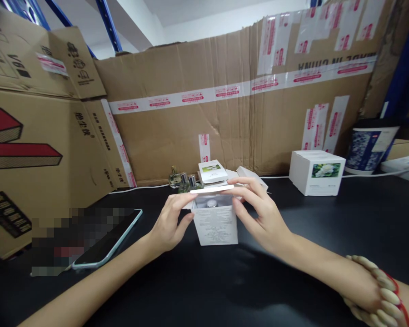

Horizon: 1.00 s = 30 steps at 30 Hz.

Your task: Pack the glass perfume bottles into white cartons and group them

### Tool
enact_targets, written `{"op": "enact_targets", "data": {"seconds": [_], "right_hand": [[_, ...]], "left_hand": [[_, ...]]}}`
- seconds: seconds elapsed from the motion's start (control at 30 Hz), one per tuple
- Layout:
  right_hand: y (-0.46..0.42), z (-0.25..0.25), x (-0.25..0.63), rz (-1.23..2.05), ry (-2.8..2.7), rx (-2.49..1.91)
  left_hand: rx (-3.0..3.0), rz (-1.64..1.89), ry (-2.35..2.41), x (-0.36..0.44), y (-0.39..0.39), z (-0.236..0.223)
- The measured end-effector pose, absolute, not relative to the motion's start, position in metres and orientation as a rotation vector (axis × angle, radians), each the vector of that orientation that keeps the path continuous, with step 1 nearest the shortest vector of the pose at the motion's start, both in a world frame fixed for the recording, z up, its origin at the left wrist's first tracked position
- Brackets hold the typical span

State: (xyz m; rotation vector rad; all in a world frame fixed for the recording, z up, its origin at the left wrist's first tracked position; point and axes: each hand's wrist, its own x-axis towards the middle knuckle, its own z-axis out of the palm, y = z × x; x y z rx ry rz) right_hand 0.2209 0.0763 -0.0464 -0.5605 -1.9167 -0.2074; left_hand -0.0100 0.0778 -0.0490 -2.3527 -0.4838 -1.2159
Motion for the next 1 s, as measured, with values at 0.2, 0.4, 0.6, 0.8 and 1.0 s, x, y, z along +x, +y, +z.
{"op": "enact_targets", "data": {"seconds": [0.2,0.4,0.6,0.8,1.0], "right_hand": [[0.075,-0.047,0.222,-0.139,-1.945,-0.552],[0.077,-0.05,0.219,0.006,-1.911,-0.598],[0.08,-0.053,0.217,0.116,-1.732,-0.648],[0.079,-0.053,0.219,-0.016,-1.816,-0.615],[0.076,-0.049,0.219,-0.235,-1.89,-0.544]], "left_hand": [[-2.431,-1.264,-0.63,-0.006,0.076,-0.055],[-2.328,-1.333,-0.76,-0.001,0.07,-0.059],[-2.175,-1.376,-0.853,0.004,0.065,-0.058],[-2.294,-1.372,-0.708,0.004,0.064,-0.056],[-2.283,-1.338,-0.64,0.005,0.062,-0.053]]}}
